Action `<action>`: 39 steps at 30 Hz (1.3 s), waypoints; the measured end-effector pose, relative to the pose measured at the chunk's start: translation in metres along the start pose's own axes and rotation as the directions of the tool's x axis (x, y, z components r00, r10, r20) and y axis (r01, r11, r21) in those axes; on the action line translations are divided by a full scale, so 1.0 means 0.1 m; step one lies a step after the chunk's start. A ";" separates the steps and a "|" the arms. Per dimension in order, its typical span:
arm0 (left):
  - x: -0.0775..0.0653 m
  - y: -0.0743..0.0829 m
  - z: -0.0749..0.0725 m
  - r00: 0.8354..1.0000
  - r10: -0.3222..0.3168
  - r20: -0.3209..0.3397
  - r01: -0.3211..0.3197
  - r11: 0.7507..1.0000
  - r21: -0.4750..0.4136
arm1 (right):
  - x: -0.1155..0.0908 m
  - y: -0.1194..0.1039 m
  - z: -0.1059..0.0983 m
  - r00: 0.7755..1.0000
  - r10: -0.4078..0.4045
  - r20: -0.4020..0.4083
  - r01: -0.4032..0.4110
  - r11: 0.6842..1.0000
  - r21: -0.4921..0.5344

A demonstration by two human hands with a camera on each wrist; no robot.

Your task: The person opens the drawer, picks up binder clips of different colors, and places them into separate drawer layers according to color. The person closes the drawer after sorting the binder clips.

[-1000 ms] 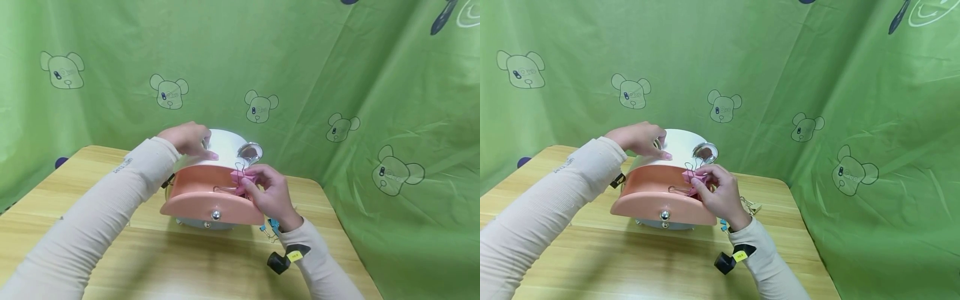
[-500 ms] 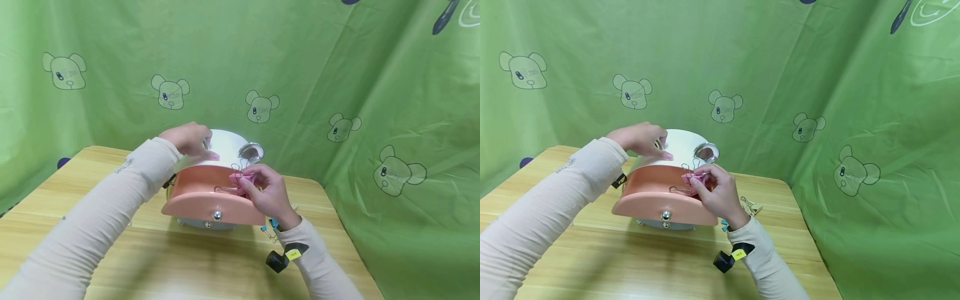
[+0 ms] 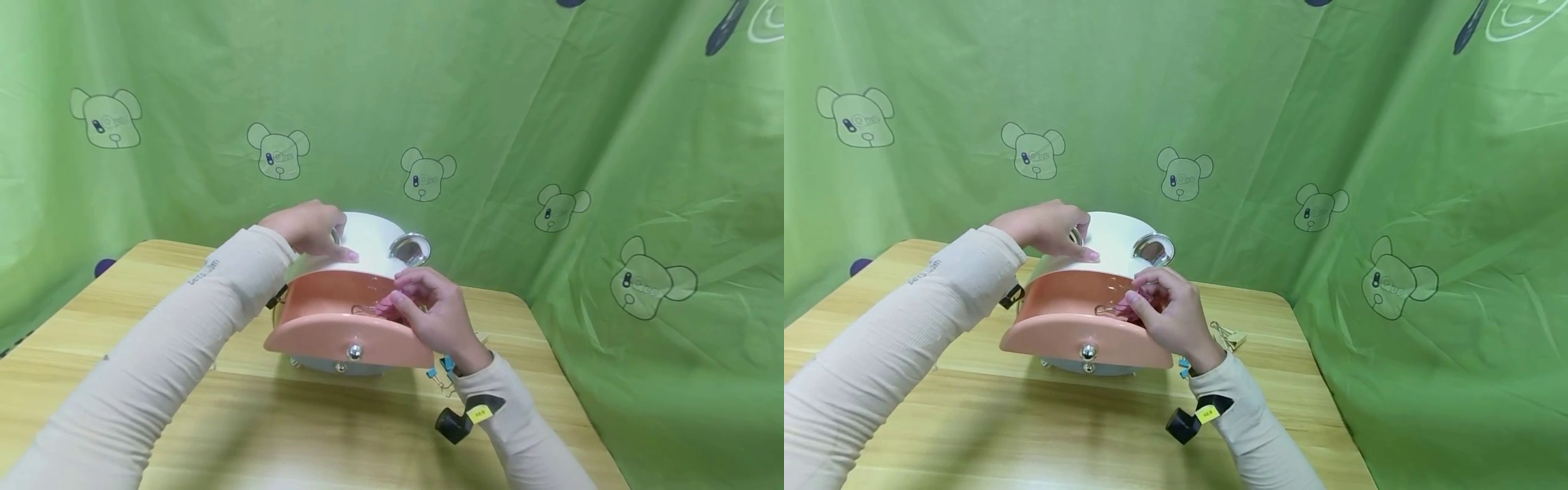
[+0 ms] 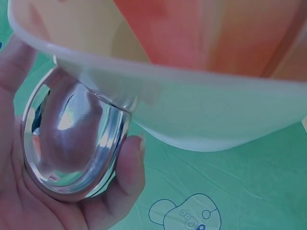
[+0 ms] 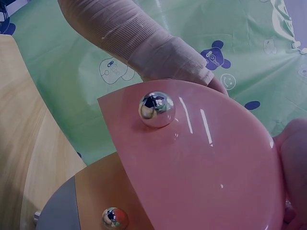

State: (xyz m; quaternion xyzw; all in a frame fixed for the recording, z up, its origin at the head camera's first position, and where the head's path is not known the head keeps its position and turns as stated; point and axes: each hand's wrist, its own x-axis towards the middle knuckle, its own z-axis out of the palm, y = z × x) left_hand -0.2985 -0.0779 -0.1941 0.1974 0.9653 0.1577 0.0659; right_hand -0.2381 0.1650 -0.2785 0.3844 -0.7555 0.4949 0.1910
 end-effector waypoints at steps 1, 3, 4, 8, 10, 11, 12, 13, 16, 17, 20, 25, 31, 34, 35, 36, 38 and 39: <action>0.00 0.00 0.00 1.000 0.001 0.002 -0.001 1.000 -0.002 | 0.00 0.00 0.00 1.000 0.001 -0.001 -0.001 1.000 0.000; 0.01 0.01 0.00 1.000 0.000 0.006 0.000 1.000 0.000 | -0.01 -0.01 -0.01 1.000 0.005 -0.003 -0.005 1.000 0.011; 0.01 0.02 0.00 1.000 0.002 0.005 -0.002 1.000 0.002 | -0.01 -0.01 -0.01 1.000 0.005 -0.005 -0.005 1.000 0.013; 0.01 0.03 0.00 1.000 0.005 0.009 -0.005 1.000 0.000 | -0.02 -0.01 -0.02 1.000 0.009 -0.027 -0.008 1.000 0.019; 0.00 0.04 0.00 1.000 0.010 0.011 -0.010 1.000 0.001 | -0.03 0.00 -0.03 0.999 0.005 -0.034 -0.005 1.000 0.022; 0.00 0.04 0.00 1.000 0.010 0.011 -0.010 1.000 0.002 | -0.03 0.01 -0.03 0.999 0.000 -0.038 0.000 1.000 0.021; 0.00 0.03 0.00 1.000 0.012 0.012 -0.012 1.000 0.003 | -0.04 0.01 -0.04 0.999 -0.007 -0.043 0.008 1.000 0.020; 0.00 0.03 0.00 1.000 0.014 0.013 -0.014 1.000 0.005 | -0.04 0.02 -0.04 0.999 -0.015 -0.049 0.016 1.000 0.021; 0.01 0.03 0.00 1.000 0.028 0.005 -0.028 0.999 0.021 | -0.05 0.05 -0.06 0.996 -0.044 -0.076 0.046 0.999 0.021; 0.01 0.02 0.00 1.000 0.031 0.000 -0.031 0.999 0.022 | -0.05 0.05 -0.07 0.995 -0.052 -0.086 0.054 0.998 0.020; 0.01 0.01 0.02 0.998 0.050 -0.027 -0.050 0.998 0.032 | -0.05 0.07 -0.09 0.992 -0.064 -0.110 0.067 0.998 0.020; -0.01 -0.04 0.08 0.993 0.075 -0.094 -0.075 0.997 0.002 | -0.04 0.08 -0.12 0.991 -0.048 -0.123 0.050 0.999 0.009; -0.08 -0.08 0.14 0.978 0.070 -0.196 -0.081 0.995 -0.050 | -0.07 0.12 -0.17 0.997 0.029 -0.073 -0.031 0.999 -0.027; -0.11 -0.10 0.18 0.966 0.063 -0.250 -0.096 0.987 -0.126 | -0.08 0.14 -0.19 0.999 0.052 -0.001 -0.052 0.997 -0.055; -0.12 -0.12 0.20 0.962 0.061 -0.267 -0.106 0.982 -0.157 | -0.08 0.15 -0.20 0.998 0.058 0.028 -0.056 0.996 -0.063; -0.14 -0.14 0.22 0.958 0.060 -0.281 -0.117 0.975 -0.187 | -0.09 0.15 -0.21 0.996 0.064 0.058 -0.059 0.995 -0.075; -0.17 -0.20 0.27 0.949 0.068 -0.307 -0.144 0.962 -0.234 | -0.09 0.16 -0.22 0.990 0.070 0.119 -0.058 0.993 -0.098; -0.20 -0.23 0.30 0.946 0.074 -0.315 -0.159 0.954 -0.252 | -0.10 0.16 -0.23 0.986 0.073 0.152 -0.057 0.993 -0.108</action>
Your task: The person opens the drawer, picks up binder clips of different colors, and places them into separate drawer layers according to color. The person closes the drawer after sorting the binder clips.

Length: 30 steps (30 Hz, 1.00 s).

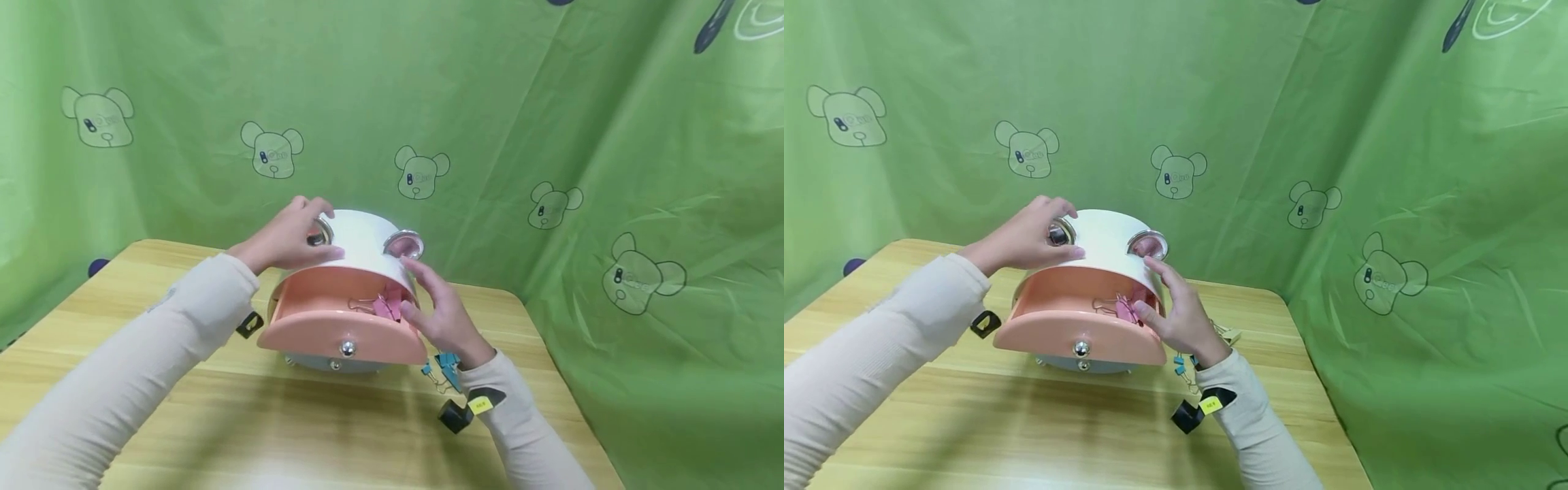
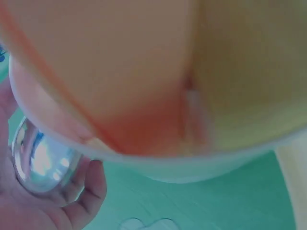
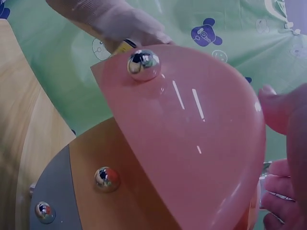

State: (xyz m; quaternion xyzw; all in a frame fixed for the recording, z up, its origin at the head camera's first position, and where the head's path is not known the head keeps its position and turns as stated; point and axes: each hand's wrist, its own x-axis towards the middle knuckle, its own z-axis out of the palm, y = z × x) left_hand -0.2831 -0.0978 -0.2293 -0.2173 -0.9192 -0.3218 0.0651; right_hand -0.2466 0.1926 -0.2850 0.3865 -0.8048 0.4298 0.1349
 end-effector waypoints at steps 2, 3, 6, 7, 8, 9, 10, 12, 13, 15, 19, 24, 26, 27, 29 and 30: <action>-0.09 -0.09 0.01 1.000 0.007 -0.006 -0.007 1.000 -0.025 | 0.00 0.01 0.01 0.998 -0.001 0.062 0.001 1.000 -0.008; -0.14 -0.13 0.01 1.000 0.007 -0.004 -0.007 1.000 -0.028 | 0.00 0.01 0.01 0.996 -0.001 0.090 0.002 1.000 -0.009; -0.31 -0.23 0.01 0.999 0.020 0.029 -0.020 1.000 -0.021 | 0.01 0.02 0.01 0.987 0.000 0.164 -0.002 1.000 0.013; -0.37 -0.25 0.01 0.998 0.030 0.048 -0.029 0.999 -0.017 | 0.01 0.02 0.01 0.984 0.000 0.181 -0.003 1.000 0.016; -0.43 -0.28 0.01 0.996 0.042 0.073 -0.042 0.999 -0.011 | 0.01 0.03 0.01 0.980 -0.002 0.197 -0.001 1.000 0.013; -0.48 -0.30 0.02 0.993 0.058 0.105 -0.056 0.998 -0.017 | 0.00 0.03 0.00 0.977 0.000 0.213 -0.002 1.000 0.010; -0.52 -0.32 0.03 0.987 0.080 0.138 -0.076 0.997 -0.029 | 0.00 0.03 0.00 0.973 -0.002 0.229 0.000 1.000 0.005; -0.59 -0.34 0.07 0.973 0.128 0.193 -0.118 0.991 -0.060 | -0.02 0.04 -0.02 0.967 -0.007 0.256 0.010 1.000 -0.009; -0.62 -0.35 0.08 0.965 0.148 0.217 -0.132 0.988 -0.083 | -0.03 0.05 -0.02 0.964 -0.011 0.267 0.015 1.000 -0.010; -0.64 -0.37 0.11 0.950 0.184 0.252 -0.149 0.977 -0.151 | -0.05 0.08 -0.04 0.960 -0.014 0.279 0.013 1.000 0.004; -0.64 -0.42 0.12 0.938 0.211 0.275 -0.141 0.957 -0.255 | -0.10 0.12 -0.04 0.959 -0.011 0.283 -0.006 0.998 0.057; -0.64 -0.45 0.14 0.930 0.232 0.285 -0.131 0.934 -0.332 | -0.14 0.13 -0.01 0.963 0.031 0.269 -0.059 0.994 0.095; -0.64 -0.45 0.14 0.927 0.245 0.284 -0.136 0.926 -0.352 | -0.15 0.14 0.00 0.966 0.040 0.255 -0.070 0.992 0.107; -0.63 -0.45 0.14 0.928 0.242 0.282 -0.133 0.925 -0.356 | -0.15 0.14 0.00 0.968 0.041 0.248 -0.072 0.991 0.116; -0.63 -0.45 0.14 0.930 0.236 0.283 -0.122 0.922 -0.366 | -0.15 0.14 0.01 0.972 0.036 0.232 -0.070 0.987 0.141; -0.63 -0.44 0.13 0.931 0.229 0.285 -0.115 0.923 -0.366 | -0.15 0.14 0.02 0.974 0.034 0.225 -0.070 0.986 0.154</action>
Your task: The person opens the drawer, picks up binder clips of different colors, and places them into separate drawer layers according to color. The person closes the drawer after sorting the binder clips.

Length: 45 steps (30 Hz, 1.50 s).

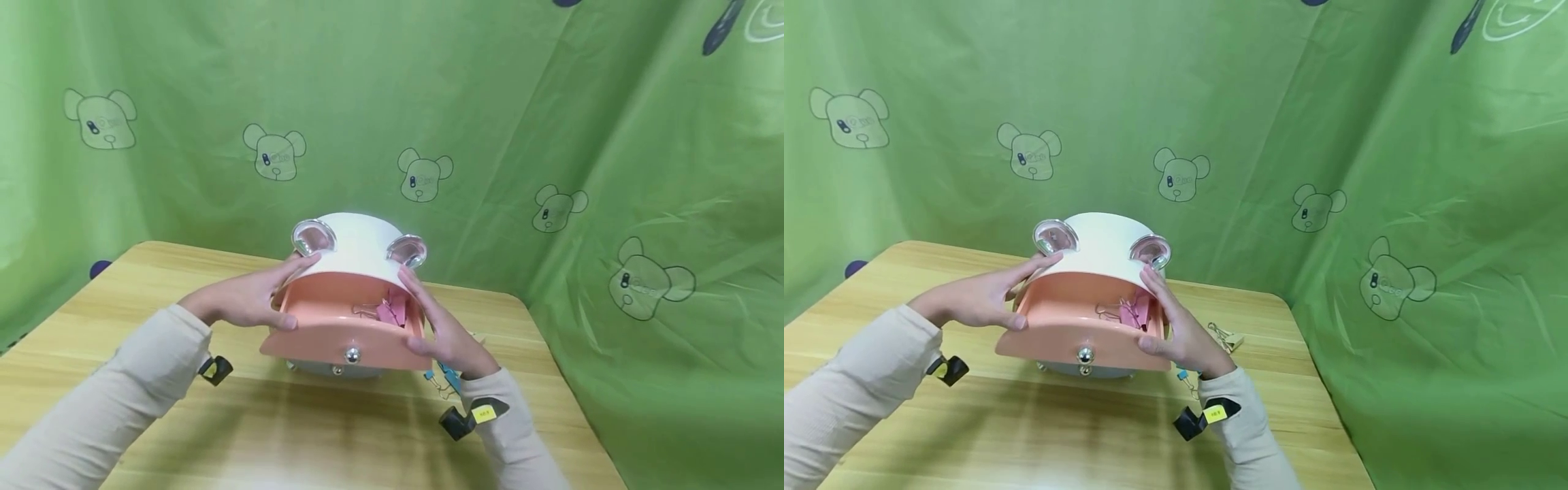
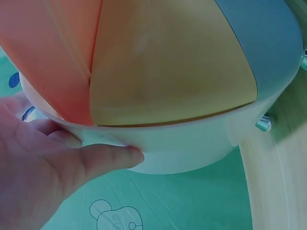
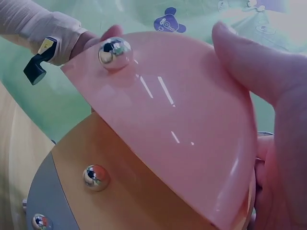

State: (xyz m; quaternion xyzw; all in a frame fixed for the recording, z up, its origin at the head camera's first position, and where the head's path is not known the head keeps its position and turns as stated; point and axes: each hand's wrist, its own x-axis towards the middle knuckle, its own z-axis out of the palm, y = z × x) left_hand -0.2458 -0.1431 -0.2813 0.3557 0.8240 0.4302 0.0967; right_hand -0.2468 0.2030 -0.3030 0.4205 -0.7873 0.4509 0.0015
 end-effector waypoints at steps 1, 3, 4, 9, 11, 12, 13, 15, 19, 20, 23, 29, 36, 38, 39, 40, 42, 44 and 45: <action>0.00 0.01 0.00 1.000 -0.011 -0.001 0.011 1.000 -0.006 | 0.00 0.00 0.01 1.000 -0.003 -0.007 0.003 1.000 0.007; 0.00 0.02 0.00 0.999 -0.035 -0.003 0.035 0.999 -0.017 | 0.00 0.00 0.02 1.000 -0.011 -0.018 0.011 1.000 0.015; -0.01 0.02 0.00 0.999 -0.045 -0.006 0.045 0.999 -0.014 | 0.00 0.00 0.03 1.000 -0.012 -0.024 0.013 1.000 0.017; -0.03 0.02 -0.01 0.996 -0.083 -0.026 0.084 0.996 0.019 | 0.03 0.01 0.07 0.999 0.000 -0.052 0.001 1.000 0.008; -0.04 0.03 -0.01 0.996 -0.089 -0.030 0.090 0.996 0.028 | 0.03 0.01 0.08 0.998 0.008 -0.062 -0.008 1.000 0.005; -0.04 0.03 -0.01 0.995 -0.094 -0.031 0.095 0.995 0.028 | 0.03 0.01 0.09 0.998 0.016 -0.066 -0.015 1.000 0.007; -0.04 0.03 0.00 0.995 -0.097 -0.032 0.098 0.995 0.025 | 0.03 0.01 0.09 0.997 0.021 -0.069 -0.021 1.000 0.008; -0.03 0.02 0.01 0.994 -0.101 -0.032 0.102 0.995 0.013 | 0.02 0.02 0.09 0.997 0.032 -0.075 -0.031 0.999 0.004; -0.01 0.01 0.02 0.995 -0.098 -0.038 0.098 0.995 0.015 | 0.01 0.02 0.12 0.996 0.034 -0.087 -0.034 0.999 -0.002; -0.01 0.01 0.02 0.995 -0.096 -0.041 0.097 0.995 0.022 | 0.02 0.02 0.12 0.995 0.033 -0.091 -0.033 0.999 -0.008; -0.01 0.00 0.03 0.993 -0.101 -0.052 0.103 0.994 0.041 | 0.04 0.01 0.15 0.994 0.030 -0.106 -0.034 0.999 -0.035; 0.00 0.02 0.02 0.990 -0.113 -0.084 0.119 0.990 0.071 | 0.05 0.02 0.17 0.991 0.023 -0.135 -0.034 0.996 -0.079; 0.03 0.03 0.02 0.989 -0.046 -0.139 0.067 0.986 0.152 | 0.04 0.02 0.15 0.989 0.023 -0.148 -0.042 0.991 -0.130; 0.04 0.03 0.02 0.988 -0.030 -0.154 0.056 0.983 0.173 | 0.04 0.03 0.15 0.989 0.022 -0.146 -0.043 0.990 -0.138; 0.04 0.02 0.02 0.986 -0.026 -0.162 0.055 0.982 0.179 | 0.04 0.03 0.15 0.989 0.021 -0.147 -0.042 0.989 -0.143; 0.04 0.02 0.02 0.985 -0.027 -0.171 0.058 0.981 0.183 | 0.04 0.04 0.15 0.989 0.017 -0.148 -0.039 0.988 -0.147; 0.04 0.02 0.02 0.981 -0.035 -0.189 0.070 0.980 0.185 | 0.04 0.05 0.16 0.988 0.007 -0.154 -0.031 0.987 -0.159; 0.03 0.02 0.01 0.977 -0.045 -0.208 0.084 0.980 0.182 | 0.05 0.06 0.17 0.987 -0.009 -0.162 -0.018 0.986 -0.169; 0.03 0.02 0.01 0.975 -0.049 -0.217 0.090 0.979 0.182 | 0.06 0.06 0.17 0.986 -0.020 -0.168 -0.010 0.985 -0.173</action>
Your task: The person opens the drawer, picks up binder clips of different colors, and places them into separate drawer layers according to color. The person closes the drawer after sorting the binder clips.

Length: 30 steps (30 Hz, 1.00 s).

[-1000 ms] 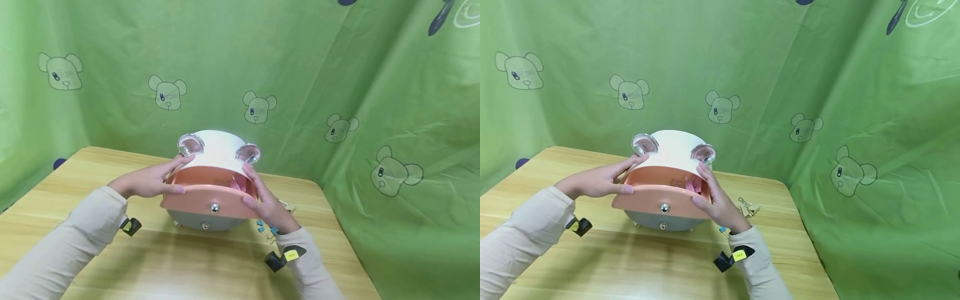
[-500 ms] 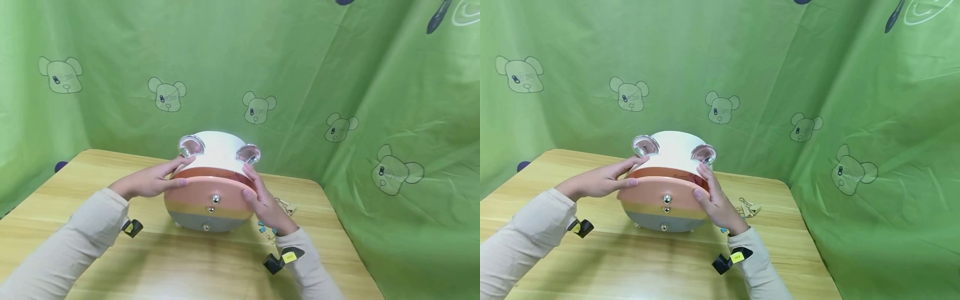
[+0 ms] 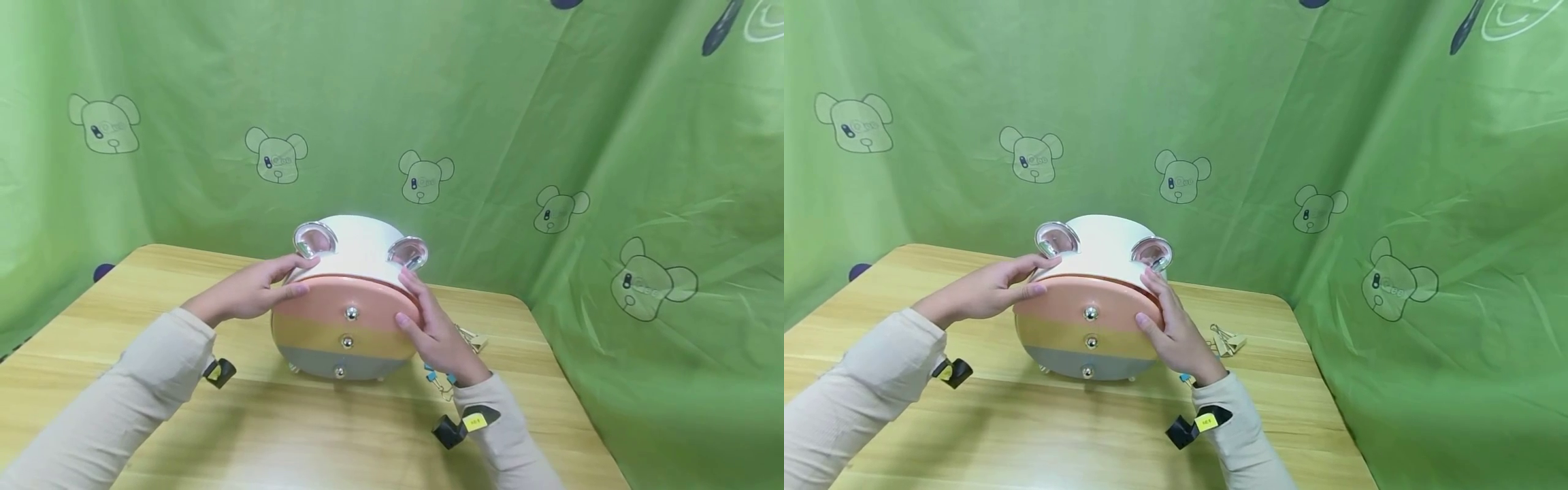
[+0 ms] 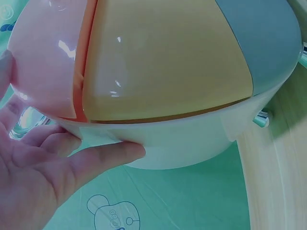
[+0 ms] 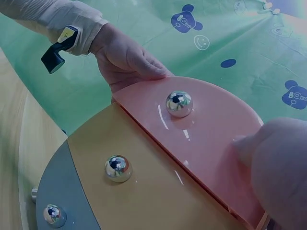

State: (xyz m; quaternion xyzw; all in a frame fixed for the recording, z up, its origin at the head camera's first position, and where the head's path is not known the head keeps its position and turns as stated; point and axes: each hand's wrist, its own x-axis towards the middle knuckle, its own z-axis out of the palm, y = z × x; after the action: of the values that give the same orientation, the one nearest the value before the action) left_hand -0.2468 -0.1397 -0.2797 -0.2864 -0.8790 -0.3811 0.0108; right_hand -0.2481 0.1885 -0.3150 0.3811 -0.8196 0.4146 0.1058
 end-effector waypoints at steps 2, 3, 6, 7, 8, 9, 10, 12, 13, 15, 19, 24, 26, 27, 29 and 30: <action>0.00 0.00 0.00 1.000 -0.009 -0.016 0.009 1.000 0.001 | 0.01 0.00 0.01 1.000 -0.017 -0.012 0.017 1.000 -0.006; 0.01 0.00 0.00 1.000 -0.012 -0.021 0.012 1.000 0.000 | 0.01 0.00 0.01 1.000 -0.024 -0.019 0.024 1.000 -0.008; 0.01 -0.01 0.00 0.999 -0.013 -0.035 0.013 1.000 -0.006 | 0.01 0.00 0.01 0.999 -0.032 -0.036 0.031 0.999 -0.016; 0.02 -0.01 0.01 0.999 -0.013 -0.040 0.013 1.000 -0.009 | 0.01 0.00 0.01 0.999 -0.032 -0.040 0.031 0.999 -0.021; 0.02 -0.02 0.01 0.999 -0.013 -0.045 0.012 1.000 -0.011 | 0.01 0.00 0.01 0.999 -0.031 -0.044 0.029 0.999 -0.025; 0.02 -0.03 0.01 0.999 -0.013 -0.049 0.012 1.000 -0.012 | 0.01 -0.01 0.01 0.998 -0.030 -0.049 0.028 0.999 -0.029; 0.02 -0.03 0.01 0.998 -0.012 -0.054 0.011 1.000 -0.012 | 0.01 -0.01 0.01 0.998 -0.030 -0.052 0.028 0.999 -0.034; 0.03 -0.05 0.02 0.998 -0.006 -0.062 0.006 1.000 -0.008 | 0.01 -0.01 0.01 0.998 -0.028 -0.058 0.025 0.999 -0.041; 0.03 -0.05 0.02 0.998 -0.004 -0.066 0.004 1.000 -0.004 | 0.01 -0.02 0.01 0.998 -0.024 -0.062 0.021 0.999 -0.044; 0.02 -0.06 0.03 0.998 0.000 -0.069 0.000 1.000 0.000 | 0.01 -0.02 0.02 0.997 -0.017 -0.075 0.013 0.999 -0.050; 0.02 -0.04 0.02 0.998 0.000 -0.070 0.000 1.000 0.007 | 0.01 -0.02 0.04 0.992 -0.015 -0.123 0.008 0.998 -0.058; 0.02 -0.03 -0.01 0.998 -0.021 -0.056 0.022 1.000 0.020 | 0.03 -0.03 0.07 0.984 -0.006 -0.178 -0.006 0.998 -0.066; 0.03 -0.03 -0.03 0.999 -0.023 -0.048 0.025 0.999 0.043 | 0.02 -0.04 0.08 0.983 0.002 -0.186 -0.015 0.998 -0.067; 0.04 -0.02 -0.05 0.999 -0.024 -0.046 0.026 0.998 0.056 | 0.02 -0.04 0.09 0.982 0.004 -0.187 -0.017 0.998 -0.068; 0.06 0.01 -0.08 0.999 -0.019 -0.044 0.023 0.996 0.087 | 0.01 -0.04 0.10 0.982 0.007 -0.191 -0.019 0.998 -0.066; 0.07 0.03 -0.09 0.999 -0.020 -0.047 0.024 0.995 0.101 | 0.01 -0.04 0.10 0.981 0.006 -0.195 -0.018 0.998 -0.063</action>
State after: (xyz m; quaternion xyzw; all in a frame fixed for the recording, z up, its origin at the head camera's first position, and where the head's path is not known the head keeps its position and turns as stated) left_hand -0.2534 -0.1407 -0.2696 -0.2671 -0.8999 -0.3424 0.0412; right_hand -0.2446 0.1788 -0.3187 0.3300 -0.8204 0.4240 0.1953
